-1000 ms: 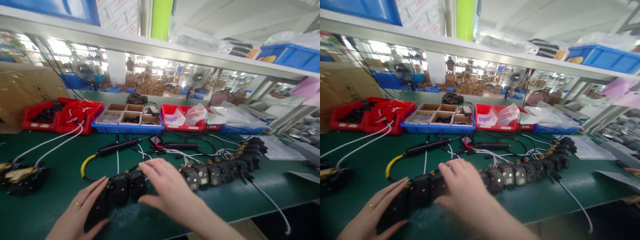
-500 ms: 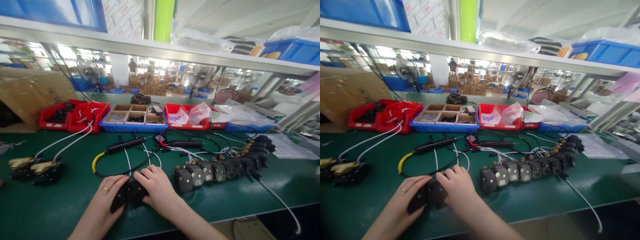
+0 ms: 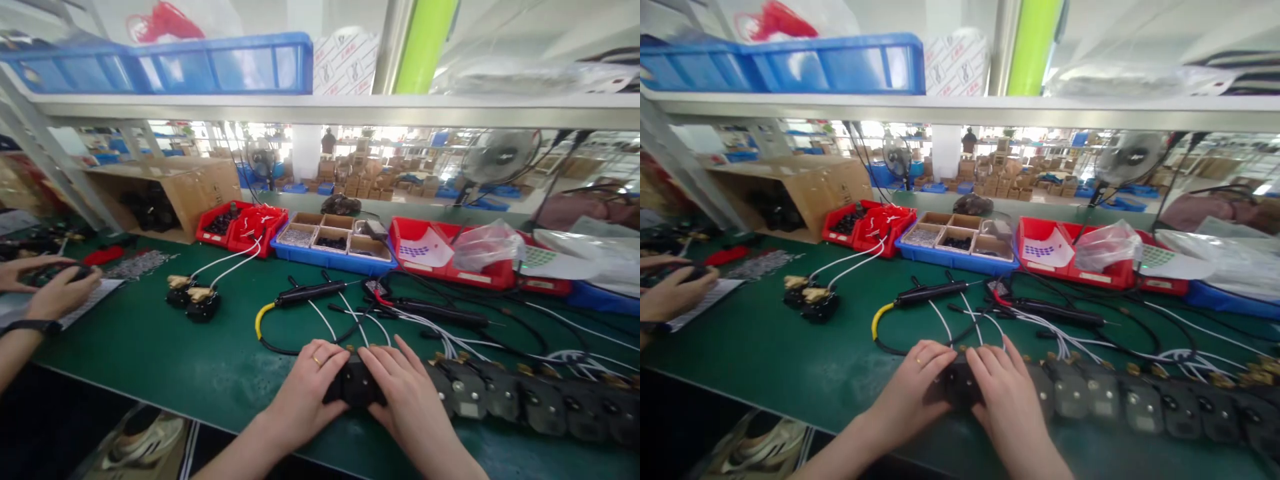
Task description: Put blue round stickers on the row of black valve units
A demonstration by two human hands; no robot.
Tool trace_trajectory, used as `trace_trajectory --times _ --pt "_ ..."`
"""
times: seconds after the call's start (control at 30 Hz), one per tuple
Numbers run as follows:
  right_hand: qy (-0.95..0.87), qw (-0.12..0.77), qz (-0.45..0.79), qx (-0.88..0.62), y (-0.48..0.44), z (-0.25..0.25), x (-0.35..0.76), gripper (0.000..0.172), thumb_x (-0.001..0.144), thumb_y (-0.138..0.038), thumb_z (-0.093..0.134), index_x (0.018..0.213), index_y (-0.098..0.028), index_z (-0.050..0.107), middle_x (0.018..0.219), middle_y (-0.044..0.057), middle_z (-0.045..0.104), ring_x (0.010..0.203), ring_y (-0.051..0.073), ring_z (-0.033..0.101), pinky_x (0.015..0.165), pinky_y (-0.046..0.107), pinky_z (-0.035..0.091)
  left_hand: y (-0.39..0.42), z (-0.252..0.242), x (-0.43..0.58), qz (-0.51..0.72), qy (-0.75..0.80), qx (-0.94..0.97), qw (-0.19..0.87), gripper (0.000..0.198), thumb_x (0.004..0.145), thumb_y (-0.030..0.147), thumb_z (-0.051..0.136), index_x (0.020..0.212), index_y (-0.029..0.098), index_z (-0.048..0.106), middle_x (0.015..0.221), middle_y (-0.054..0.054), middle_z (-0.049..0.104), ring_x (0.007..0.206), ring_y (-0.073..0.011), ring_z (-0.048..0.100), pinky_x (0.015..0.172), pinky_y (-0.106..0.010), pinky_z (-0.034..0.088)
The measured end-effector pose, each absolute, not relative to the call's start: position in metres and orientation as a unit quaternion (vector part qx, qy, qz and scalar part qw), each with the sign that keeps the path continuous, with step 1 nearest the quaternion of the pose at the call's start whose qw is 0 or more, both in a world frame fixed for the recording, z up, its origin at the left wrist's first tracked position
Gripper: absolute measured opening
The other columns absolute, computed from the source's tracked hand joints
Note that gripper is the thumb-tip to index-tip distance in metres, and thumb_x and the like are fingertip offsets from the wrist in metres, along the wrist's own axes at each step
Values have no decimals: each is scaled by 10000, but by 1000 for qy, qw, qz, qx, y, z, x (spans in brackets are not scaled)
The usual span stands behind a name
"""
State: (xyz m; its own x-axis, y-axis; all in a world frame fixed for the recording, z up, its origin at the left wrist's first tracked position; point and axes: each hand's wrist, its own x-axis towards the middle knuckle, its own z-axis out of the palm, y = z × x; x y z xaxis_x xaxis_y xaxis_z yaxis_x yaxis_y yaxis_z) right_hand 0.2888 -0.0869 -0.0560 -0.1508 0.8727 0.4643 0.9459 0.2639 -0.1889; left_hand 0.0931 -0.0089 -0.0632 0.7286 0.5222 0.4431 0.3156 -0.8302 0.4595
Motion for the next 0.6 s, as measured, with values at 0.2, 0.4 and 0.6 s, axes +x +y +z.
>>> trace_trajectory --times 0.2,0.4,0.6 --pt "-755 188 -31 -628 -85 -40 283 644 661 -118 836 1250 -170 582 1172 67 689 1135 293 614 1206 598 274 7 -64 86 318 153 918 180 605 813 184 779 1324 230 460 1229 -89 604 1113 -238 562 989 -413 524" --pt "-712 300 -90 -628 -121 -26 304 778 792 -357 815 1447 -233 413 1421 106 564 1320 325 512 1168 645 307 -3 -47 87 273 196 942 -13 821 744 438 818 1438 217 440 1340 -127 604 1193 -351 576 1073 -631 423" --pt "-558 451 -200 -667 -172 -49 314 382 940 -279 623 1303 -199 535 1200 84 651 1153 205 587 973 346 487 -2 -52 93 305 180 935 -27 471 904 365 642 1351 246 554 1241 -60 681 1100 -268 627 935 -410 521"
